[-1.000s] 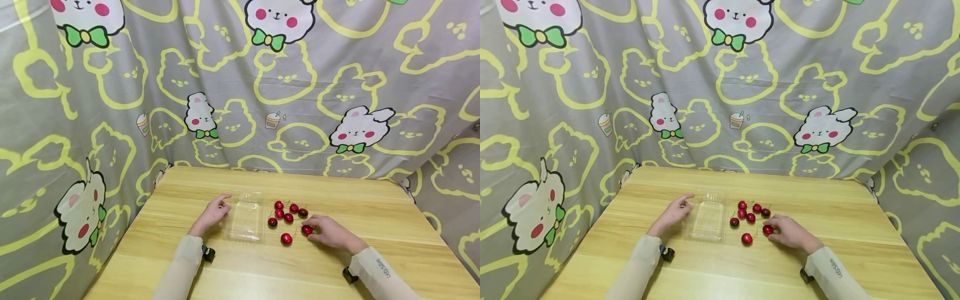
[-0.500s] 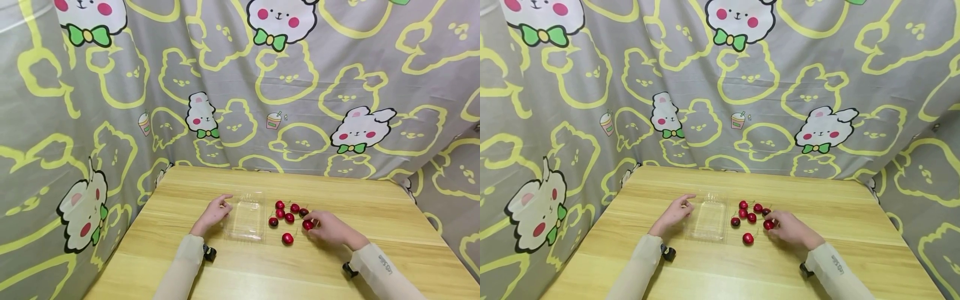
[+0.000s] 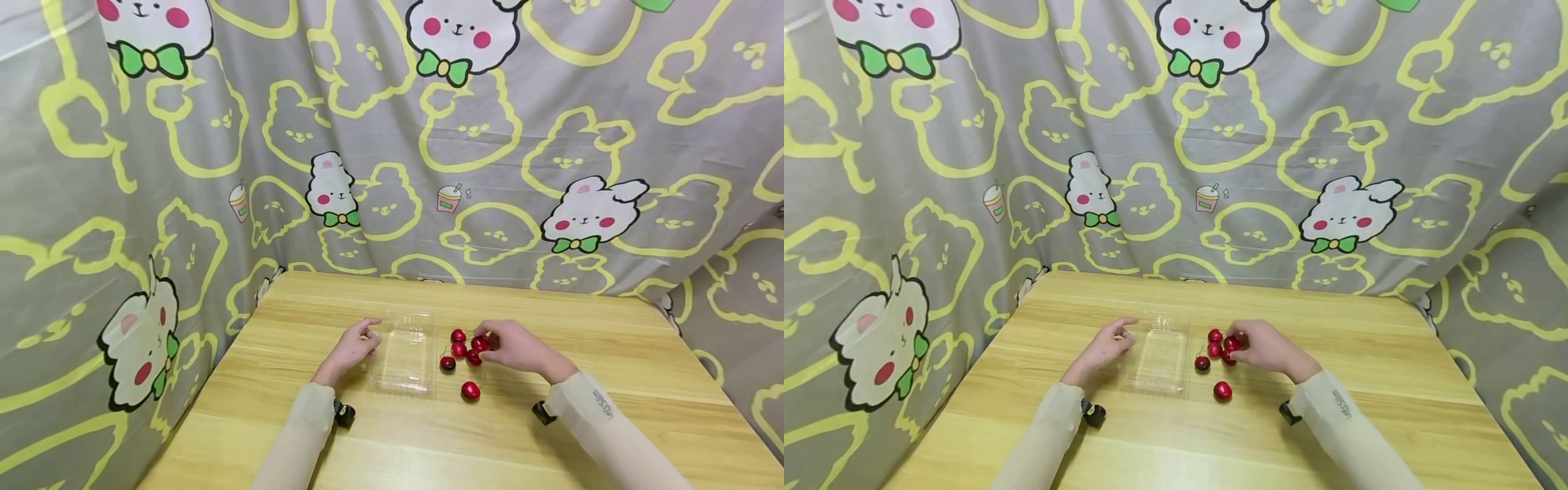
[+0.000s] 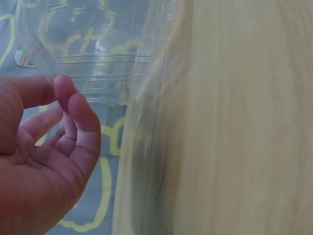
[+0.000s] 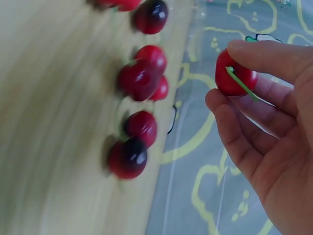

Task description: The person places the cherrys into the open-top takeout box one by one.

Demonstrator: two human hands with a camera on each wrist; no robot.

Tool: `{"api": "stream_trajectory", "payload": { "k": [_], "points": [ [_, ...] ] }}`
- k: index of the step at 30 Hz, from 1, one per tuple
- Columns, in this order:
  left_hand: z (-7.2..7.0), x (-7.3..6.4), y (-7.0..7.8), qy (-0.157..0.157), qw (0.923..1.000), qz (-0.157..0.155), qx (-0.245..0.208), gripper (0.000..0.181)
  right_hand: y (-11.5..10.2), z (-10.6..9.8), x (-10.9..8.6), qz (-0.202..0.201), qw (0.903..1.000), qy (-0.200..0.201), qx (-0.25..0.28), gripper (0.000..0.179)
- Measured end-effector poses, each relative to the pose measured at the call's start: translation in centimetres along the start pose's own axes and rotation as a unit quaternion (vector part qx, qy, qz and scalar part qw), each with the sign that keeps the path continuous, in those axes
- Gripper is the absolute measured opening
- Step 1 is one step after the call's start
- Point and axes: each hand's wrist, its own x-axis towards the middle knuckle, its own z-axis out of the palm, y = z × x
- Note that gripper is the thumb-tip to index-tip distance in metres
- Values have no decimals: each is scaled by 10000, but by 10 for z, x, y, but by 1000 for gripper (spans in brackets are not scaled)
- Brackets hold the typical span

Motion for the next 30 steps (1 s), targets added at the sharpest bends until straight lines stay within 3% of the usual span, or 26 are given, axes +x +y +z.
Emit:
{"api": "stream_trajectory", "payload": {
  "k": [7,12,17,25,30],
  "points": [
    [0,-2,5,-38,9998,-78,-181,45,-13,-1,25,-161,9996,-75,232,31],
    [0,-2,4,-79,9997,-113,-201,46,-21,3,39,10,9995,-112,310,29],
    [0,0,1,-36,9997,-163,-157,45,-26,10,52,157,9987,-101,469,28],
    [-1,-2,4,-112,9996,-207,-147,46,-31,25,71,-127,9985,34,529,29],
    [-1,-1,2,-99,9996,-237,-146,46,-39,33,82,-30,9973,-25,737,31]
  ]
}}
